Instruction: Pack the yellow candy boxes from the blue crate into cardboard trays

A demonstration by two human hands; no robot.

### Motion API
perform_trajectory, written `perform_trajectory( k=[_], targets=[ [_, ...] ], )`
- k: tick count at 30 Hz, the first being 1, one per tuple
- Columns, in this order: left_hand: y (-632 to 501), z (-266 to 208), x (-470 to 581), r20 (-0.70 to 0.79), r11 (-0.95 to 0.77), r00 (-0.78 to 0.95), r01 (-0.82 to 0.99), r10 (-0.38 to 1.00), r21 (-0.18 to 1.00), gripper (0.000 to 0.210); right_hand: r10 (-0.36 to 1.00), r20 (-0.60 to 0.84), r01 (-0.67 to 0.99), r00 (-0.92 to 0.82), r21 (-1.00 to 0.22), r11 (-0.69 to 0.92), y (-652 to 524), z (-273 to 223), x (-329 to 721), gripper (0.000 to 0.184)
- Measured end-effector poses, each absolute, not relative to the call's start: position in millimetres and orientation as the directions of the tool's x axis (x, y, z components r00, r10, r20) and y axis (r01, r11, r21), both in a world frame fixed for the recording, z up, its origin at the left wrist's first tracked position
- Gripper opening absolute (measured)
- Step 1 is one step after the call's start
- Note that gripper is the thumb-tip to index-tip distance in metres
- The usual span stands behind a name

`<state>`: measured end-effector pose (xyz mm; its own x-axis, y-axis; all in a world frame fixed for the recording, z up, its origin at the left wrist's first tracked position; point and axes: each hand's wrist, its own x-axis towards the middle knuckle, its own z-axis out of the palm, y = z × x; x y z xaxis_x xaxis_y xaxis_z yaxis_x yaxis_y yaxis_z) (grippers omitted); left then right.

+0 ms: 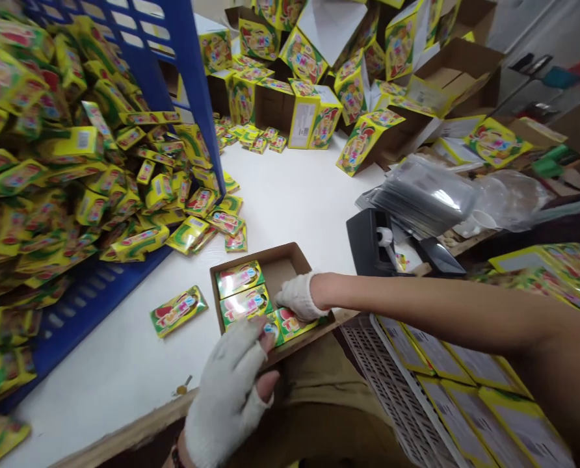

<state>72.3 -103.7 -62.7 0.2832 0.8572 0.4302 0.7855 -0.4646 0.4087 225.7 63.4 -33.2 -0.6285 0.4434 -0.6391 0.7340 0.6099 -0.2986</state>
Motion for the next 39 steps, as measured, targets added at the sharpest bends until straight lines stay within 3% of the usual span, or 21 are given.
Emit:
perform_trajectory(
  k=[3,5,8,10,13,15,17,19,21,23,24,27,34,37,39],
  targets=[
    [-96,-75,32,0.439,-0.212,-0.024,0.851,0.898,0.481,0.032,0.212,-0.799,0.602,-0.563,-0.22,0.768,64,-27,223,0.052],
    [-88,-88,-2,0.363,0.041,-0.203,0.912,0.909,0.408,0.038,0.148,-0.833,0.564,-0.533,-0.219,0.796,66,-20,218,0.06],
    [-83,-98,-44,0.142,0.21,-0.255,0.939,0.956,0.272,0.041,0.219,-0.802,0.601,-0.556,-0.206,0.773,65,-5,213,0.043],
    [-82,-92,-56,0.197,0.18,-0.233,0.95,0.952,0.256,0.04,0.346,-0.688,0.652,-0.638,-0.245,0.717,64,5,209,0.027],
    [-75,-61,-46,0.481,-0.062,-0.026,0.984,0.876,0.166,0.05,0.586,-0.288,0.643,-0.757,-0.487,0.591,63,16,200,0.026],
    [-62,-36,-28,0.576,-0.277,0.188,0.958,0.795,0.07,0.062,0.624,-0.043,0.474,-0.78,-0.692,0.545,67,20,190,0.038],
    [-43,-19,-9,0.612,-0.429,0.314,0.902,0.726,0.046,0.07,0.563,0.026,0.305,-0.826,-0.819,0.485,79,19,180,0.042],
    [-20,-14,1,0.623,-0.468,0.273,0.867,0.733,0.17,0.068,0.56,-0.041,0.307,-0.827,-0.868,0.389,99,13,171,0.03],
    [5,-20,-1,0.548,-0.326,0.022,0.823,0.836,0.466,0.06,0.677,-0.136,0.404,-0.723,-0.878,0.256,125,4,163,0.019],
    [32,-34,-9,0.265,-0.03,-0.274,0.641,0.924,0.767,0.046,0.793,-0.235,0.473,-0.562,-0.878,0.075,152,-7,156,0.014],
    [44,-42,-13,0.087,0.118,-0.355,0.518,0.931,0.847,0.038,0.822,-0.283,0.486,-0.494,-0.874,-0.008,163,-13,151,0.012],
    [79,-64,-20,-0.173,0.305,-0.36,0.354,0.917,0.884,0.025,0.826,-0.383,0.507,-0.413,-0.851,-0.14,184,-31,137,0.011],
    [115,-92,-13,-0.151,0.314,-0.409,0.367,0.9,0.876,0.015,0.807,-0.369,0.584,-0.462,-0.811,-0.037,185,-49,139,0.008],
    [119,-88,-11,-0.079,0.216,-0.354,0.367,0.932,0.905,0.025,0.824,-0.171,0.573,-0.54,-0.792,0.21,192,-32,156,0.015],
    [122,-80,-9,-0.036,0.141,-0.281,0.361,0.959,0.922,0.031,0.746,-0.021,0.521,-0.665,-0.729,0.444,199,-17,165,0.021]
  ],
)
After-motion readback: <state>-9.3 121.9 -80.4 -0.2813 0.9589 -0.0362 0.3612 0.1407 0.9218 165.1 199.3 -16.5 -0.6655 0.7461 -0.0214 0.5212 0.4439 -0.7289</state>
